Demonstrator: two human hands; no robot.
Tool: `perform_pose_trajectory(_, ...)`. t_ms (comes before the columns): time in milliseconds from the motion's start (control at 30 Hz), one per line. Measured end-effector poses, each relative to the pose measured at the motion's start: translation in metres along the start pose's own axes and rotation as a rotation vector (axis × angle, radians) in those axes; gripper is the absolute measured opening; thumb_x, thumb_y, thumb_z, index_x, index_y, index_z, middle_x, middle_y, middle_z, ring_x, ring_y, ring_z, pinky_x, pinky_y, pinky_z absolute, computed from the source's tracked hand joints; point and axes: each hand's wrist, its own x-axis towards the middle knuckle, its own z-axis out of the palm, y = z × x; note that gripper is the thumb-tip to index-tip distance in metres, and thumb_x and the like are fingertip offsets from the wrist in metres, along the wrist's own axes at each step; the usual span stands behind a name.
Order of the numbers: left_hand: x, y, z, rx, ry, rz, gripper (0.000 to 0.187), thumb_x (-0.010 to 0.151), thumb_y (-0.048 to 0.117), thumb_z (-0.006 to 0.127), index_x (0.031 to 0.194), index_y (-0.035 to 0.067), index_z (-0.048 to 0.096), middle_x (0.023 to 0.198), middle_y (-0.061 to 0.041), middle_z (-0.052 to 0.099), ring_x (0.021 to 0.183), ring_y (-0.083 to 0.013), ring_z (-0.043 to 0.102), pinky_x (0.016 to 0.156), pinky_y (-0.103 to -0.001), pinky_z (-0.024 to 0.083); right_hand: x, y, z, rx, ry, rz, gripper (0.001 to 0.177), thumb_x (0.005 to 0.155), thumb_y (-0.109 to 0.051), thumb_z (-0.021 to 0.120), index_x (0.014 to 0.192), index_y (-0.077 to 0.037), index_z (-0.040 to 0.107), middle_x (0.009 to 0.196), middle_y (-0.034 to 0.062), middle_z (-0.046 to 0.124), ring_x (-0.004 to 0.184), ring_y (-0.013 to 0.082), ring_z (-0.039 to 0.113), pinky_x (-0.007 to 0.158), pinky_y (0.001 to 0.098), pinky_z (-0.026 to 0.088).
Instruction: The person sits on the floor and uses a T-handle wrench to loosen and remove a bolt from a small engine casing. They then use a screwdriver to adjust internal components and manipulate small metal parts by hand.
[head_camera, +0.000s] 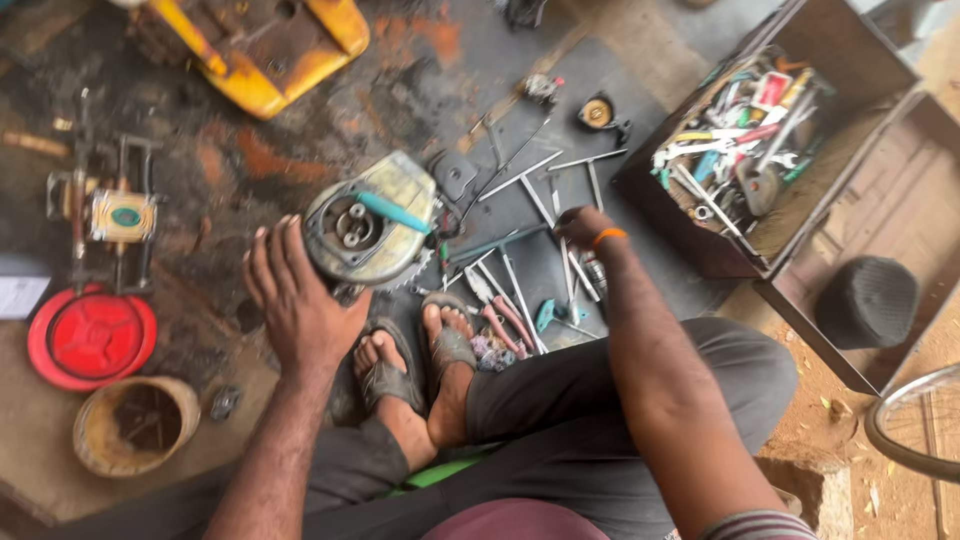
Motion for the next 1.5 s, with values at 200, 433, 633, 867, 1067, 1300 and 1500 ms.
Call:
perform_pose_trajectory(200, -0.002, 0.001, 0.000, -0.013, 0.014, 0.008, 0.111, 0.078, 0.043, 0.091, 0.159, 0.001, 0.027, 0.158, -0.025, 0.039, 0.153, -0.0426, 0.031, 0.128, -0.063, 0.020, -0.002, -0.015, -0.033, 0.380, 0.058, -0.061, 0.031, 0.101, -0.023, 0.066, 0.125, -0.004, 0.070, 0.103, 0.0133, 0.076, 0.089, 0.0226, 0.075, 0.078, 0.0376, 0.063)
perform_pose_trajectory(433, -0.001, -0.001, 0.001, 0.021, -0.005, 0.025, 0.115, 0.077, 0.046, 0.091, 0.158, 0.001, 0.024, 0.155, -0.027, 0.037, 0.151, -0.0431, 0.030, 0.126, -0.065, 0.019, -0.046, -0.056, -0.049, 0.637, -0.115, -0.082, 0.035, 0.104, -0.024, 0.056, 0.132, -0.004, 0.063, 0.107, 0.0096, 0.076, 0.098, 0.0195, 0.075, 0.090, 0.0374, 0.062)
perform_pose_trajectory(633, 0.000, -0.001, 0.000, 0.024, -0.008, 0.023, 0.114, 0.077, 0.045, 0.091, 0.157, 0.001, 0.024, 0.154, -0.027, 0.037, 0.151, -0.0428, 0.030, 0.126, -0.065, 0.019, -0.065, -0.082, -0.058, 0.822, -0.138, -0.175, 0.033, 0.106, -0.026, 0.057, 0.131, -0.005, 0.064, 0.104, 0.0069, 0.074, 0.098, 0.0179, 0.073, 0.090, 0.0367, 0.060)
perform_pose_trajectory(867, -0.001, 0.001, -0.001, 0.024, -0.027, 0.004, 0.114, 0.076, 0.044, 0.090, 0.157, 0.001, 0.023, 0.155, -0.026, 0.036, 0.152, -0.0418, 0.029, 0.127, -0.064, 0.018, -0.085, -0.101, -0.069, 0.848, -0.162, -0.245, 0.030, 0.105, -0.025, 0.057, 0.127, -0.006, 0.064, 0.104, 0.0074, 0.074, 0.099, 0.0186, 0.074, 0.088, 0.0360, 0.061)
perform_pose_trajectory(1067, -0.001, -0.001, 0.002, 0.042, -0.031, 0.013, 0.114, 0.077, 0.046, 0.090, 0.157, 0.001, 0.021, 0.154, -0.027, 0.035, 0.151, -0.0423, 0.028, 0.126, -0.065, 0.018, -0.098, -0.109, -0.074, 0.828, -0.146, -0.255, 0.030, 0.106, -0.024, 0.055, 0.128, -0.006, 0.064, 0.104, 0.0085, 0.073, 0.100, 0.0188, 0.074, 0.089, 0.0358, 0.061)
perform_pose_trajectory(1300, -0.001, -0.002, 0.005, 0.050, -0.034, 0.008, 0.114, 0.077, 0.047, 0.089, 0.157, 0.002, 0.021, 0.154, -0.027, 0.036, 0.151, -0.0423, 0.028, 0.126, -0.064, 0.018, -0.091, -0.101, -0.071, 0.781, -0.131, -0.183, 0.029, 0.105, -0.024, 0.056, 0.127, -0.006, 0.063, 0.107, 0.0094, 0.073, 0.101, 0.0192, 0.074, 0.095, 0.0385, 0.060)
perform_pose_trajectory(1500, -0.001, -0.003, 0.005, 0.050, -0.011, 0.024, 0.114, 0.078, 0.048, 0.089, 0.157, 0.001, 0.022, 0.154, -0.026, 0.036, 0.151, -0.0430, 0.029, 0.126, -0.065, 0.018, -0.068, -0.083, -0.061, 0.645, -0.073, -0.112, 0.032, 0.101, -0.026, 0.060, 0.126, -0.008, 0.065, 0.109, 0.0091, 0.075, 0.102, 0.0208, 0.074, 0.095, 0.0403, 0.061)
